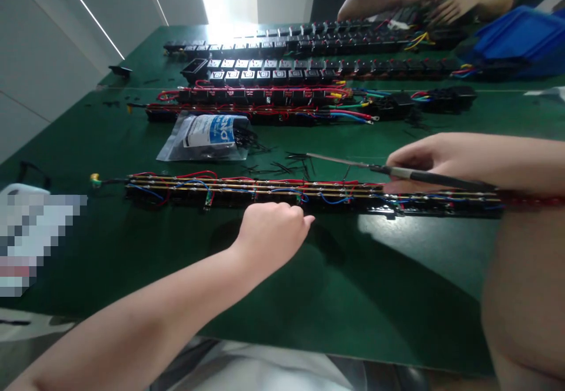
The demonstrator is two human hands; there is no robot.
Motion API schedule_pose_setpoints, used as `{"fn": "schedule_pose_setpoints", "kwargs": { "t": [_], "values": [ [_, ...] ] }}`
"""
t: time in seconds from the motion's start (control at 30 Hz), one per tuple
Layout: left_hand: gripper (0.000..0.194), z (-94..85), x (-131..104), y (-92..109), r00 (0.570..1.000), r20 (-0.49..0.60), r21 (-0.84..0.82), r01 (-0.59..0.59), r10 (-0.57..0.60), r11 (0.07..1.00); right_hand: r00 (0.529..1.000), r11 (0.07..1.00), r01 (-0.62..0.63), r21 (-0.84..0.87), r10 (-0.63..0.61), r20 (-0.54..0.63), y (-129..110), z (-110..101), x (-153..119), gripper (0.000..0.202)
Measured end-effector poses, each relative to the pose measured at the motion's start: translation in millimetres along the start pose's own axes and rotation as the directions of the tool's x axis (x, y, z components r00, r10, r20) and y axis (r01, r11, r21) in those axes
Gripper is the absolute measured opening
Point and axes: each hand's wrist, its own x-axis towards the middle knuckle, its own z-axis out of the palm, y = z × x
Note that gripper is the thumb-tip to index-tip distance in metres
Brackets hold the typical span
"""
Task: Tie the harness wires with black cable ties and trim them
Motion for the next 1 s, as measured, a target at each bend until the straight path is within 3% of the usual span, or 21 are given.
{"fn": "schedule_pose_setpoints", "kwargs": {
  "t": [0.1, 0.23, 0.4, 0.77, 1.0],
  "values": [
    [0.046, 17.5, 3.7, -3.8, 0.999, -0.02, -0.088, 0.045, -0.047, 0.995, 0.96, 0.996, -0.05, 0.073, 0.028, 0.277, -2.2, 5.5, 3.2, 0.066],
    [0.039, 22.3, 13.4, -6.8, 0.992, -0.038, -0.131, 0.115, -0.121, 0.985, 0.896, 0.994, -0.079, 0.075, 0.038, 0.442, 1.0, 11.2, 11.5, 0.068],
    [0.035, 23.1, 13.7, -2.6, 0.987, -0.049, -0.135, 0.143, -0.151, 0.98, 0.881, 0.995, -0.09, 0.047, 0.058, 0.469, 8.1, 13.4, 17.4, 0.061],
    [0.024, 24.6, 10.3, -0.6, 0.987, -0.068, -0.158, 0.133, -0.145, 0.978, 0.889, 0.996, -0.079, 0.037, 0.054, 0.455, -16.7, 19.1, -1.5, 0.061],
    [0.019, 24.8, 8.7, -2.6, 0.987, -0.08, -0.197, 0.124, -0.142, 0.973, 0.898, 0.997, -0.062, 0.053, 0.033, 0.439, -11.9, 20.0, -5.7, 0.058]
  ]
}}
